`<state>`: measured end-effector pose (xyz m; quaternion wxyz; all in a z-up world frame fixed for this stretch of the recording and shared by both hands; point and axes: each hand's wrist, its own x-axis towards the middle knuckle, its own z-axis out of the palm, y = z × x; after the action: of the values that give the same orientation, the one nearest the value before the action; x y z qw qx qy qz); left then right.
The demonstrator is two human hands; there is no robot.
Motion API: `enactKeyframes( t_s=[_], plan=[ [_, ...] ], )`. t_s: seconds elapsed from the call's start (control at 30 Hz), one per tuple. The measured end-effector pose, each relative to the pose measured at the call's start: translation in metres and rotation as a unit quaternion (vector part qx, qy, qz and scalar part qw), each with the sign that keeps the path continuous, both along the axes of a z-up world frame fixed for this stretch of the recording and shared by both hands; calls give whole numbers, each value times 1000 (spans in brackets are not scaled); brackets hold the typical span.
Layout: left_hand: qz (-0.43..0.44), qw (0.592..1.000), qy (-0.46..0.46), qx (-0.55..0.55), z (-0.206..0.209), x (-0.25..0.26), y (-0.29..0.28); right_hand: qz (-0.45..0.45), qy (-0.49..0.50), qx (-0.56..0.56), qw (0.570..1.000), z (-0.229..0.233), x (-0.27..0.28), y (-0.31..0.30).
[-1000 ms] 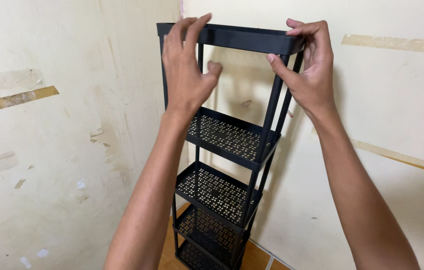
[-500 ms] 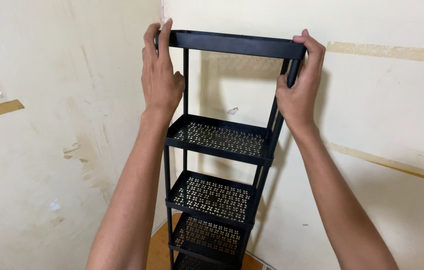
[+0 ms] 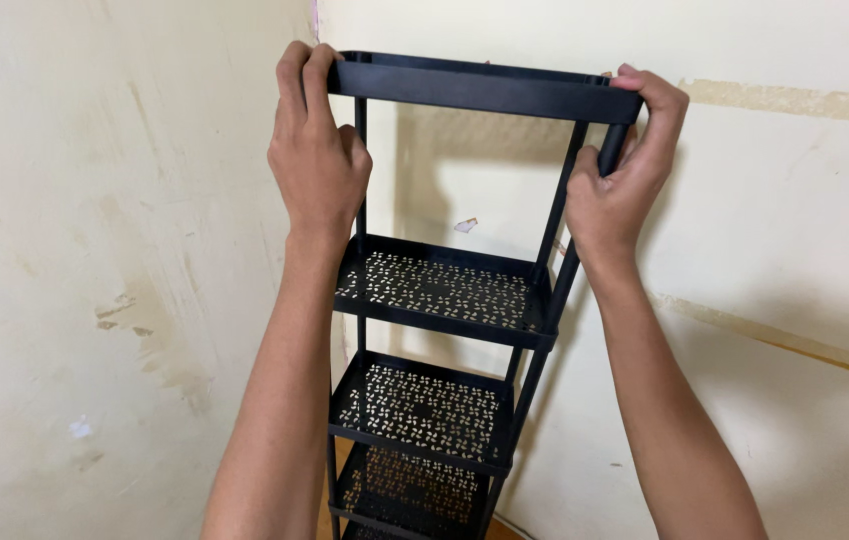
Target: The person assembles a black metal corner shelf by inserting vertical poles into perforated shelves and then placing the top shelf onto the frame. The person adjusts the alignment of the poles and shelves to ensure stability.
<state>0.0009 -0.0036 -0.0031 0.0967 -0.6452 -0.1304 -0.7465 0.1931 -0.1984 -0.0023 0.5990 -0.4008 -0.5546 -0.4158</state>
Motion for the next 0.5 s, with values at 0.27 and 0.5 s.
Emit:
enactKeyframes(
  t_s=[0.27,0.5],
  plan=[
    [2,999,39,4,-11,-28,-9,-12,-19,-11,1000,-16,-15,-11],
    [-202,964,60,-159,-79,-40,-13,-64,-13,-33,997,-53,-26,-16]
  ],
)
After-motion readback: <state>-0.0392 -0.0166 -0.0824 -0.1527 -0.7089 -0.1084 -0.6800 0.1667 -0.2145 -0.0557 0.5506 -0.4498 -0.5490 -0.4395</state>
